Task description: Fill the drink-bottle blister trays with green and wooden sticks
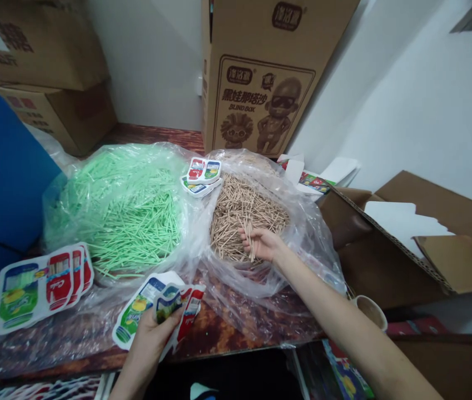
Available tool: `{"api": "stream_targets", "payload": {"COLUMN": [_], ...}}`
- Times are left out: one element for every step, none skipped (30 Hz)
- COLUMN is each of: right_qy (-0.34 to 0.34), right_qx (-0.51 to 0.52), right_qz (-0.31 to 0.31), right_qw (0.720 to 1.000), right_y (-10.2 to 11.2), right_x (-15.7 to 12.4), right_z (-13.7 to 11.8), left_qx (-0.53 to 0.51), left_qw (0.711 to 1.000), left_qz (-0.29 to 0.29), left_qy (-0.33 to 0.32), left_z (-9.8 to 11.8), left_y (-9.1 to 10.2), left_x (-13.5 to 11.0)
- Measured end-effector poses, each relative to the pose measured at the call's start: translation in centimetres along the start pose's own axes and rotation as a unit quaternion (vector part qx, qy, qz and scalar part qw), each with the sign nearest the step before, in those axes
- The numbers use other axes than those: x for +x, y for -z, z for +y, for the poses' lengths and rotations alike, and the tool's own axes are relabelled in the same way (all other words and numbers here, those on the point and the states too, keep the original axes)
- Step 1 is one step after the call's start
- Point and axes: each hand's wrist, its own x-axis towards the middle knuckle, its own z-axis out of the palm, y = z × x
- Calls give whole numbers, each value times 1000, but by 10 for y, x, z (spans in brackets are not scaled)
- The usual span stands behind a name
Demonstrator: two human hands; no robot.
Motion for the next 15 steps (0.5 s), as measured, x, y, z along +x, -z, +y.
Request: {"api": "stream_targets", "payload": {"right_qy": [2,4,6,7,8,9,10,10,9,9,8,7,4,1,-3], "right_qx": [13,25,37,49,59,70,79,88,95,102,108,113,116,119,120], "right_qz": [-2,-4,-6,-8,-10,-10,-11,-11,-11,-11,-13,-16,-20,-24,-29], "right_qw": [1000,1000,999,999,998,997,997,996,995,995,994,993,993,993,992], "right_y": [-1,-3,-5,-7,-8,-10,-10,-11,-11,-10,-10,-9,-8,-7,-7], "right_x": [-3,-7,-10,-13,-16,-19,-20,-22,-23,-24,-24,-25,-25,-25,-25], "right_z": [5,10,15,20,26,31,36,40,43,45,47,48,49,50,51], "left_qx": [-1,-1,-1,1,5,11,16,19,20,21,21,20,19,18,17], "left_qw": [1000,1000,1000,1000,1000,1000,999,999,998,998,997,998,998,999,999], "left_qz": [-1,-2,-4,-6,-10,-18,-29,-41,-54,-62,-64,-60,-52,-45,-41], "left_qy": [3,7,10,11,11,13,14,16,19,21,21,20,17,16,15], "left_z": [0,0,0,-1,-2,-3,-3,-4,-5,-5,-5,-5,-4,-4,-3], "left_y": [-1,-2,-2,-2,-2,-1,-1,-1,-1,-2,-3,-5,-8,-10,-13], "left_x": [-1,-1,-1,0,2,4,6,8,9,10,10,10,9,9,8]}}
